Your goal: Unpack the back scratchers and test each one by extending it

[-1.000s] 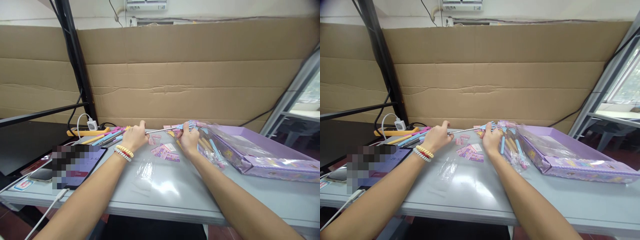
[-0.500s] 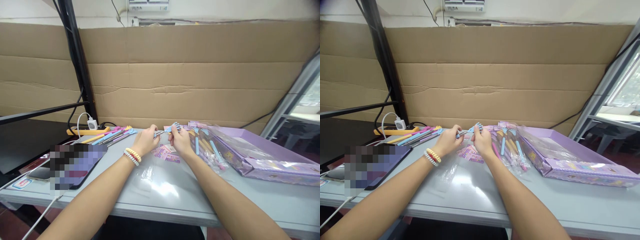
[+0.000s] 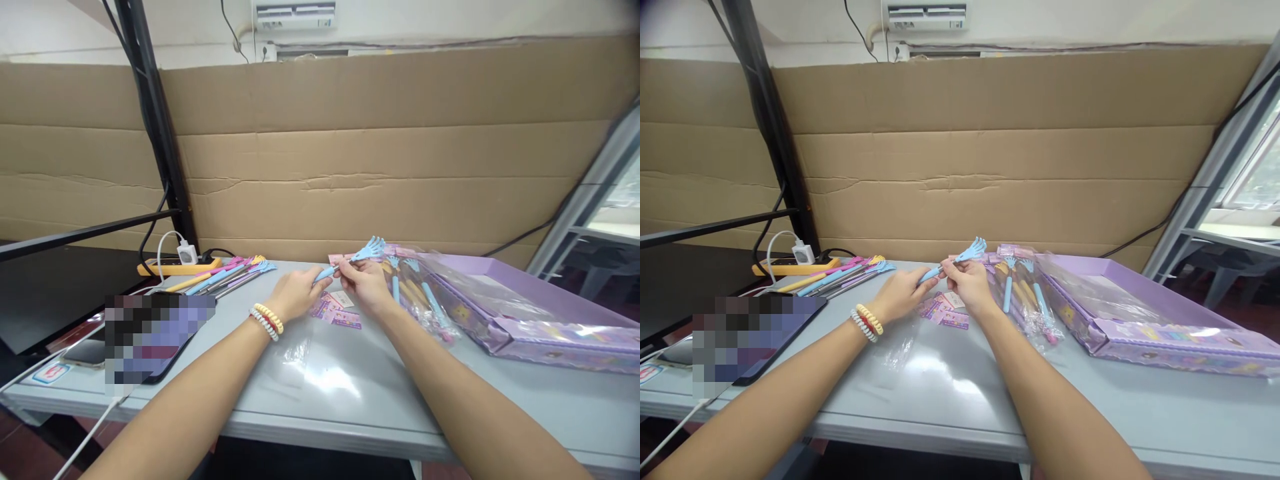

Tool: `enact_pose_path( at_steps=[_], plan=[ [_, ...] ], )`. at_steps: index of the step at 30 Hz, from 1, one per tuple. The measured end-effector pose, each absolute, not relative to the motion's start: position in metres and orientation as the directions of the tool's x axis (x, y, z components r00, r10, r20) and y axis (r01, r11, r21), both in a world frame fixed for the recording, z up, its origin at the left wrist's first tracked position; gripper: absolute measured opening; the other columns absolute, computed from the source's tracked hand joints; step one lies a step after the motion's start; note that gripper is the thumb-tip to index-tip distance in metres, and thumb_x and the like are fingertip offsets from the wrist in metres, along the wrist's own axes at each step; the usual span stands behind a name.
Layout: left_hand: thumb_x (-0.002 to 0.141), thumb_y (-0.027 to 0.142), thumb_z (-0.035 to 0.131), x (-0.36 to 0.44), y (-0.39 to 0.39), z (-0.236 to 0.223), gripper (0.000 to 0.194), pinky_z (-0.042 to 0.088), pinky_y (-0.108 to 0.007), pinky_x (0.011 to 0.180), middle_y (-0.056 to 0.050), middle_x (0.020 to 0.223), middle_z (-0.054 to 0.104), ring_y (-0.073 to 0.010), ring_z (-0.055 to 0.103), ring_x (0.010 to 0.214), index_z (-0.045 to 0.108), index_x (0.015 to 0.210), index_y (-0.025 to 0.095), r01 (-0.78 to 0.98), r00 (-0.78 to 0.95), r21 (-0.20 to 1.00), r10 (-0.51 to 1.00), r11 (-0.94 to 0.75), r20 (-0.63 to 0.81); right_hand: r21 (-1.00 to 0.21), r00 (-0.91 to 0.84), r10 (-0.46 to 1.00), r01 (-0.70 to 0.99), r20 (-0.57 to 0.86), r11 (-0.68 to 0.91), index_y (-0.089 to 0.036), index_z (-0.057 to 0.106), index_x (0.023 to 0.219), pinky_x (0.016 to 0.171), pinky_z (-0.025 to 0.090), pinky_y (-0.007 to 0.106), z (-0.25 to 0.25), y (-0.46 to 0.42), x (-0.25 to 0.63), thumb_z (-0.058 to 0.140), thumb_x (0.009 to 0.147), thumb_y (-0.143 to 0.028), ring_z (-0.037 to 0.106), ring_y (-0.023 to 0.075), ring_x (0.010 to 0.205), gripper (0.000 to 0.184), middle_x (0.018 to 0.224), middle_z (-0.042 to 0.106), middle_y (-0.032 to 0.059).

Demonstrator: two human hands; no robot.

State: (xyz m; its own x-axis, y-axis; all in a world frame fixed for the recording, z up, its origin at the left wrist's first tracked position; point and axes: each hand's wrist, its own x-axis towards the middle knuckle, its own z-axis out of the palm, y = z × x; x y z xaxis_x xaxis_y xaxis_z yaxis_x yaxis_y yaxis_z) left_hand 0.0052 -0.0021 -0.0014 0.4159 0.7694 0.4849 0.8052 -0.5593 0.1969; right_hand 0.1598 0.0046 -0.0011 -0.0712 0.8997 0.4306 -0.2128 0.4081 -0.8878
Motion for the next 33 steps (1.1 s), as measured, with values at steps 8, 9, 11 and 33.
enact_pose_path(
  at_steps=[8,9,11,33],
  plan=[
    [0.09,0.049,0.03,-0.018,0.009,-0.003,0.042,0.039,-0.025,0.063,-0.002,0.076,0.067,-0.0166,0.06,0.069,0.061,0.087,0.021,0.769,0.446,0.279,0.794,-0.576,0.413,-0.816,0.348,0.873,-0.352,0.341,0.459,-0.015,0.051,0.06,0.029,0.021,0.016,0.023,0.016,0.21,0.076,0.06,-0.036,0.034,0.0026,0.034,0.033,0.043,0.046,-0.0052],
    [0.09,0.05,0.03,-0.019,0.009,-0.004,0.043,0.039,-0.026,0.063,-0.002,0.075,0.067,-0.0168,0.06,0.068,0.061,0.087,0.021,0.773,0.45,0.264,0.792,-0.577,0.412,-0.81,0.363,0.87,-0.361,0.333,0.461,-0.015,0.049,0.06,0.029,0.02,0.016,0.023,0.018,0.216,0.076,0.06,-0.037,0.033,0.0025,0.033,0.034,0.042,0.045,-0.0059],
    [0.09,0.051,0.028,-0.016,0.008,-0.005,0.045,0.039,-0.026,0.061,-0.003,0.072,0.066,-0.0172,0.06,0.066,0.061,0.087,0.02,0.794,0.444,0.23,0.796,-0.562,0.412,-0.789,0.394,0.861,-0.391,0.323,0.474,-0.016,0.046,0.06,0.029,0.019,0.016,0.023,0.021,0.22,0.075,0.06,-0.04,0.032,0.0024,0.032,0.038,0.042,0.042,-0.0076],
    [0.085,0.043,0.042,0.022,-0.011,-0.012,0.034,0.04,-0.028,0.064,-0.004,0.081,0.061,-0.0183,0.057,0.071,0.049,0.104,0.017,0.655,0.533,0.298,0.704,-0.694,0.469,-0.706,-0.001,0.908,-0.63,0.418,0.325,-0.017,0.028,0.044,0.055,0.041,0.025,0.016,-0.014,0.151,0.075,0.061,-0.036,0.039,0.0068,0.046,0.053,0.044,0.029,-0.0061]
  ],
)
